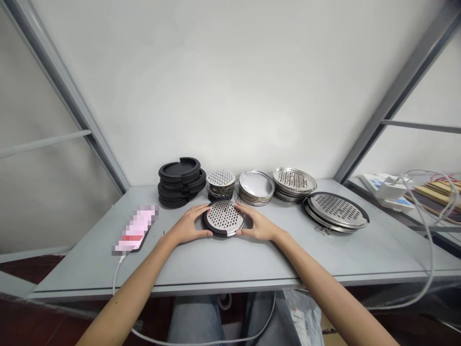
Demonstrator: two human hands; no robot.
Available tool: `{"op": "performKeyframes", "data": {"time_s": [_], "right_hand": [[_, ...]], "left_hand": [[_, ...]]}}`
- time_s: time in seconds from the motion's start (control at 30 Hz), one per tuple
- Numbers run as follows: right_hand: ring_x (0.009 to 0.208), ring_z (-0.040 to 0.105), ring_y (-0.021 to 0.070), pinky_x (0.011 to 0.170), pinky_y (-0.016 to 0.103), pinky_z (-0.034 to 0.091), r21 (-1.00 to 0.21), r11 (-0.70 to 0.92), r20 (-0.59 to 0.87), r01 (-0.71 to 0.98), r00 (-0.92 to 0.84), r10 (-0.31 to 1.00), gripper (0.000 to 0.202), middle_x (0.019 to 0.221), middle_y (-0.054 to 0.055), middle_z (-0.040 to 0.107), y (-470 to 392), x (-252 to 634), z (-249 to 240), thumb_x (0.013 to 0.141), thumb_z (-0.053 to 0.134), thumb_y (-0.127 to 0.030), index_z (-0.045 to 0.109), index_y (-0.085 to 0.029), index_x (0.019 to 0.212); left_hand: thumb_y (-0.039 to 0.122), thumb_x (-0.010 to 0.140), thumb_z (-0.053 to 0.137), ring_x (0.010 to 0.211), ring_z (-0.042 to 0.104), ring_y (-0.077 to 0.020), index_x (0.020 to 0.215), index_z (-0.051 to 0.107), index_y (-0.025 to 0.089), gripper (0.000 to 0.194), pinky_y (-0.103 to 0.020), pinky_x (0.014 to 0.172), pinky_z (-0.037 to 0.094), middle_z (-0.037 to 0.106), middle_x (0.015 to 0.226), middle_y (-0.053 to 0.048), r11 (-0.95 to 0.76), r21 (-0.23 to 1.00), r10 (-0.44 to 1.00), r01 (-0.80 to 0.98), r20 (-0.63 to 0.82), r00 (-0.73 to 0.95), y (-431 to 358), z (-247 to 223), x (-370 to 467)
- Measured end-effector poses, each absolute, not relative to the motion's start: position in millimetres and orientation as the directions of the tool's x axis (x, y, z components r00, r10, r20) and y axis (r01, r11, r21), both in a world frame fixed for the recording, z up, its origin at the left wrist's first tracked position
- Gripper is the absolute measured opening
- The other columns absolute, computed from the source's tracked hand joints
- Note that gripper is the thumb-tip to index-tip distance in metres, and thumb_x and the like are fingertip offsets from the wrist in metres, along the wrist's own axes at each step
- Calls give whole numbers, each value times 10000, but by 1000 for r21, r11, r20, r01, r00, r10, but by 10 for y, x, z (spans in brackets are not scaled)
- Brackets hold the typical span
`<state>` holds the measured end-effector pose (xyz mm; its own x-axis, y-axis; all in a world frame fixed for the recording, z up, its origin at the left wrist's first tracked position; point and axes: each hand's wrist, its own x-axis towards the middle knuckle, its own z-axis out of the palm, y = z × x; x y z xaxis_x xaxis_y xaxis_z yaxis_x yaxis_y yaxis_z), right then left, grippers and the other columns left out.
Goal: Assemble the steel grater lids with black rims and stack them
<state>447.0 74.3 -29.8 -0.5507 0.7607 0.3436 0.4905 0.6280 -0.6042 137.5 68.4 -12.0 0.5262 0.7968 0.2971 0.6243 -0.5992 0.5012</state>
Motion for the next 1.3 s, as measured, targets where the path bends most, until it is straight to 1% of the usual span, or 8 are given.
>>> {"op": "performKeyframes", "data": {"time_s": [0.17,0.37,0.43,0.6,0.73,0.93,1.07,1.3], "right_hand": [[1386,372,357,1146,544,292,-614,618,336,492,-545,768,938,1505,188,386,749,4464,-300,678,765,-557,413,-156,1449],[1380,381,356,1138,557,298,-617,632,360,469,-546,756,914,1504,167,398,763,4474,-321,689,762,-546,408,-194,1454],[1384,373,355,1141,553,293,-614,626,351,481,-545,762,925,1509,177,384,763,4477,-324,687,759,-556,406,-179,1455],[1409,328,356,1151,549,275,-598,623,347,505,-538,768,965,1533,190,333,759,4485,-332,682,754,-576,379,-163,1469],[1408,334,349,1153,547,269,-590,632,339,503,-556,759,929,1538,172,332,744,4483,-319,709,732,-575,375,-187,1474],[1408,328,358,1152,545,269,-584,621,321,522,-555,768,943,1536,189,328,737,4489,-288,705,728,-587,379,-157,1469],[1374,380,367,1134,549,300,-591,594,327,546,-511,795,981,1500,215,382,752,4505,-295,702,729,-592,351,-117,1473],[1273,499,344,1081,513,382,-605,664,401,439,-553,730,834,1410,164,511,744,4496,-264,746,713,-547,415,-173,1429]], "left_hand": [[583,667,778,1347,426,-328,1395,484,230,860,-499,1131,346,450,1474,-121,-589,505,804,630,292,518,687,-114,1373],[588,676,769,1354,419,-313,1402,471,221,866,-479,1138,340,442,1480,-118,-583,503,808,638,278,520,684,-113,1370],[584,681,766,1359,412,-311,1404,469,221,861,-478,1140,338,434,1484,-117,-584,498,807,640,274,523,681,-106,1369],[596,665,773,1388,369,-326,1421,451,275,882,-498,1149,314,378,1524,-92,-586,495,802,642,239,548,653,-73,1376],[600,693,750,1393,364,-330,1405,480,305,817,-497,1149,315,353,1540,-75,-574,502,808,647,221,546,635,-62,1386],[604,702,739,1390,363,-346,1370,531,302,763,-513,1149,308,356,1536,-88,-583,485,803,652,223,553,636,-63,1386],[601,710,734,1384,370,-348,1386,512,296,774,-527,1140,316,367,1528,-96,-588,492,800,642,236,551,636,-62,1379],[583,737,720,1378,380,-347,1361,542,299,709,-529,1135,323,368,1528,-97,-591,496,798,636,245,550,632,-64,1381]]}}
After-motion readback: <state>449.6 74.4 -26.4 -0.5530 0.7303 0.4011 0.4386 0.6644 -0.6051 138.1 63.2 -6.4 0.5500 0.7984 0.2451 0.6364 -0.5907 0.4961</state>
